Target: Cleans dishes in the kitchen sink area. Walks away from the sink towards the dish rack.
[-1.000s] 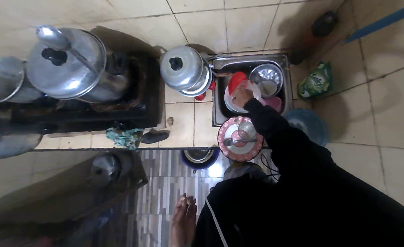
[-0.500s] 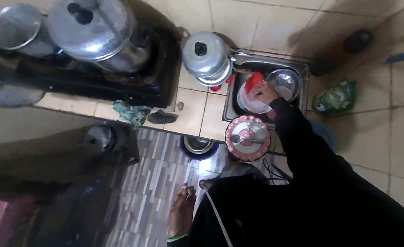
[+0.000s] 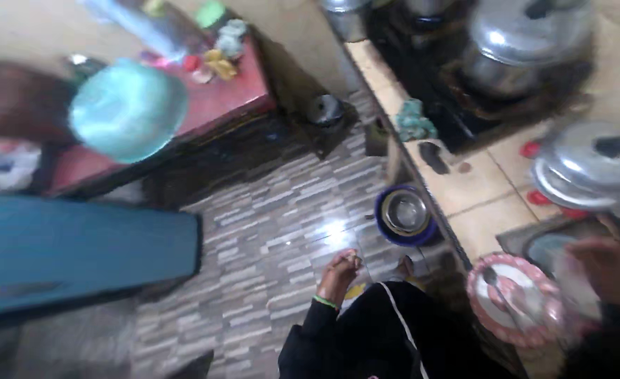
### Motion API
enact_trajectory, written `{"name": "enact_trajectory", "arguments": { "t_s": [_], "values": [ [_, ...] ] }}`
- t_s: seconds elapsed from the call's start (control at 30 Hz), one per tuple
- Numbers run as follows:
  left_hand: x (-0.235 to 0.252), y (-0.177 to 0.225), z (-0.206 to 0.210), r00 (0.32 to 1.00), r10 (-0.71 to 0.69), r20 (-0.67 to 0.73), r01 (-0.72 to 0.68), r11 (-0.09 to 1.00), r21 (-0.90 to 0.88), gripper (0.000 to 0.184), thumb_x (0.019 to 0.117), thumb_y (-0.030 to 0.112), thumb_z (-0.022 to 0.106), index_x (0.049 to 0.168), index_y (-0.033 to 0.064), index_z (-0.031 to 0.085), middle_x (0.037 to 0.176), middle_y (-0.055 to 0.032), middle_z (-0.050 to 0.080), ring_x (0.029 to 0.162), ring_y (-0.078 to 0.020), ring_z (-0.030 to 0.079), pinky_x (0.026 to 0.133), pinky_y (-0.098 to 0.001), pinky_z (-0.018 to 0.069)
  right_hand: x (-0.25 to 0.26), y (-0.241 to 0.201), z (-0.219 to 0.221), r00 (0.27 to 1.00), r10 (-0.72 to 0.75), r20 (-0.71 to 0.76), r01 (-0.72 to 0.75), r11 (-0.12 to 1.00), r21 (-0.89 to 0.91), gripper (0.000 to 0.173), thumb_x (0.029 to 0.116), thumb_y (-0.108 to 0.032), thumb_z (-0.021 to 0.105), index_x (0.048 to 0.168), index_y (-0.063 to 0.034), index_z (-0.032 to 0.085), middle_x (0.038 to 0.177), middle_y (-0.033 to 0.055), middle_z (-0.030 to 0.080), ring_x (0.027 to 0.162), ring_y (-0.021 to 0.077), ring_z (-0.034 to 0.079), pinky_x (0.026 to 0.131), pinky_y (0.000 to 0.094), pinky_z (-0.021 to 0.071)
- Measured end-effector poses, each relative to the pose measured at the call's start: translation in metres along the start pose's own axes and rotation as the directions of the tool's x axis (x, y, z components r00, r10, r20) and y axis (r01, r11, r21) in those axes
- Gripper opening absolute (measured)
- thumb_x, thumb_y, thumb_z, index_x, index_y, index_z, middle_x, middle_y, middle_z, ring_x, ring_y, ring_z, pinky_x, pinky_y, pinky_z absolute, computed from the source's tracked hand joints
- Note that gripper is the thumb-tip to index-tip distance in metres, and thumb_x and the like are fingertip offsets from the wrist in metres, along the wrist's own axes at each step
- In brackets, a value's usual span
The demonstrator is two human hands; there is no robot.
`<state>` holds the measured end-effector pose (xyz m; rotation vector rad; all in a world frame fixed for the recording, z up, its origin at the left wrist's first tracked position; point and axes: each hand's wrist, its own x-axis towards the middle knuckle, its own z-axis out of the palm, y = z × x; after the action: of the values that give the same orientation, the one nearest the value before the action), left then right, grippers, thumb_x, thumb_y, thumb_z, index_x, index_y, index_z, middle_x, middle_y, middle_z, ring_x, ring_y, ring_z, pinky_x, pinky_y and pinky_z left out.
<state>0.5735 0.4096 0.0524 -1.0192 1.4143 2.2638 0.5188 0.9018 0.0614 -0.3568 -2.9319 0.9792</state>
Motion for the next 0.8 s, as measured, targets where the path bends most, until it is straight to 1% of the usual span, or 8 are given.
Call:
{"name": "enact_trajectory", "arguments": {
  "t_s": [0.07, 0.13, 0.23, 0.37, 0.47, 0.57, 0.7, 0.8],
  "values": [
    [-0.008, 0.006, -0.034, 0.999, 0.032, -0.018, -0.033, 0.997, -0.065, 0.021, 0.1011, -0.001, 0.044, 0.117, -0.0005, 0.059, 0.088, -0.0067, 0.069, 0.078, -0.0150, 0.068, 0.072, -0.0298, 0.0578, -0.002, -0.058, 0.020, 0.991, -0.126, 0.036, 0.125, 0.992, 0.025, 0.029, 0.0983, -0.009, 0.061, 0.111, 0.0175, 0.064, 0.103, 0.0360, 0.067, 0.089, 0.0447, 0.067, 0.085, 0.0574, 0.0539],
    [-0.017, 0.010, -0.070, 0.997, 0.056, -0.045, -0.061, 0.991, -0.121, 0.021, 0.0998, -0.002, 0.045, 0.117, -0.0005, 0.057, 0.088, -0.0077, 0.068, 0.078, -0.0159, 0.068, 0.072, -0.0303, 0.0582, -0.007, -0.106, 0.054, 0.959, -0.281, 0.033, 0.280, 0.959, 0.040, 0.026, 0.0993, -0.008, 0.059, 0.111, 0.0137, 0.067, 0.103, 0.0350, 0.068, 0.088, 0.0451, 0.069, 0.083, 0.0563, 0.0564],
    [-0.033, 0.013, -0.138, 0.991, 0.093, -0.095, -0.111, 0.972, -0.206, 0.021, 0.0988, -0.002, 0.046, 0.117, 0.0002, 0.057, 0.089, -0.0080, 0.070, 0.079, -0.0158, 0.069, 0.072, -0.0294, 0.0587, -0.025, -0.183, 0.112, 0.927, -0.337, 0.163, 0.330, 0.941, 0.073, 0.029, 0.1022, -0.008, 0.055, 0.124, 0.0068, 0.067, 0.107, 0.0331, 0.068, 0.090, 0.0473, 0.068, 0.083, 0.0643, 0.0536],
    [-0.066, 0.011, -0.238, 0.960, 0.173, -0.220, -0.223, 0.948, -0.226, 0.022, 0.1002, -0.001, 0.047, 0.117, -0.0029, 0.060, 0.087, -0.0070, 0.069, 0.077, -0.0149, 0.068, 0.072, -0.0295, 0.0583, -0.061, -0.274, 0.194, 0.833, -0.476, 0.283, 0.456, 0.879, 0.138, 0.024, 0.0998, -0.005, 0.058, 0.119, 0.0043, 0.071, 0.111, 0.0275, 0.070, 0.098, 0.0425, 0.070, 0.089, 0.0611, 0.0549],
    [-0.093, 0.011, -0.305, 0.914, 0.253, -0.317, -0.321, 0.929, -0.186, 0.023, 0.0984, -0.003, 0.047, 0.117, -0.0053, 0.060, 0.086, -0.0070, 0.069, 0.077, -0.0148, 0.068, 0.074, -0.0303, 0.0585, -0.090, -0.336, 0.244, 0.750, -0.562, 0.348, 0.551, 0.823, 0.141, 0.022, 0.0992, -0.005, 0.061, 0.115, 0.0020, 0.074, 0.110, 0.0251, 0.072, 0.102, 0.0432, 0.070, 0.092, 0.0623, 0.0536],
    [-0.121, 0.016, -0.361, 0.856, 0.268, -0.442, -0.386, 0.901, -0.200, 0.022, 0.0961, -0.006, 0.049, 0.115, -0.0063, 0.060, 0.086, -0.0078, 0.070, 0.077, -0.0154, 0.069, 0.076, -0.0311, 0.0595, -0.118, -0.387, 0.294, 0.664, -0.644, 0.379, 0.622, 0.758, 0.197, 0.020, 0.0983, -0.005, 0.061, 0.112, 0.0029, 0.074, 0.106, 0.0246, 0.072, 0.098, 0.0422, 0.071, 0.091, 0.0616, 0.0544],
    [-0.146, 0.028, -0.412, 0.781, 0.225, -0.583, -0.459, 0.840, -0.290, 0.021, 0.0983, -0.004, 0.050, 0.117, -0.0057, 0.059, 0.088, -0.0094, 0.070, 0.077, -0.0162, 0.069, 0.073, -0.0302, 0.0592, -0.143, -0.453, 0.340, 0.506, -0.716, 0.482, 0.692, 0.670, 0.269, 0.022, 0.0987, -0.004, 0.058, 0.111, 0.0071, 0.073, 0.107, 0.0280, 0.072, 0.100, 0.0463, 0.070, 0.092, 0.0649, 0.0519],
    [-0.157, 0.037, -0.439, 0.757, 0.151, -0.636, -0.482, 0.786, -0.387, 0.022, 0.1012, -0.003, 0.048, 0.122, -0.0042, 0.056, 0.091, -0.0107, 0.069, 0.081, -0.0185, 0.070, 0.075, -0.0324, 0.0596, -0.153, -0.505, 0.371, 0.379, -0.723, 0.578, 0.736, 0.614, 0.286, 0.026, 0.1001, -0.006, 0.056, 0.113, 0.0098, 0.071, 0.109, 0.0316, 0.070, 0.103, 0.0488, 0.068, 0.096, 0.0640, 0.0501]
  ]
}}
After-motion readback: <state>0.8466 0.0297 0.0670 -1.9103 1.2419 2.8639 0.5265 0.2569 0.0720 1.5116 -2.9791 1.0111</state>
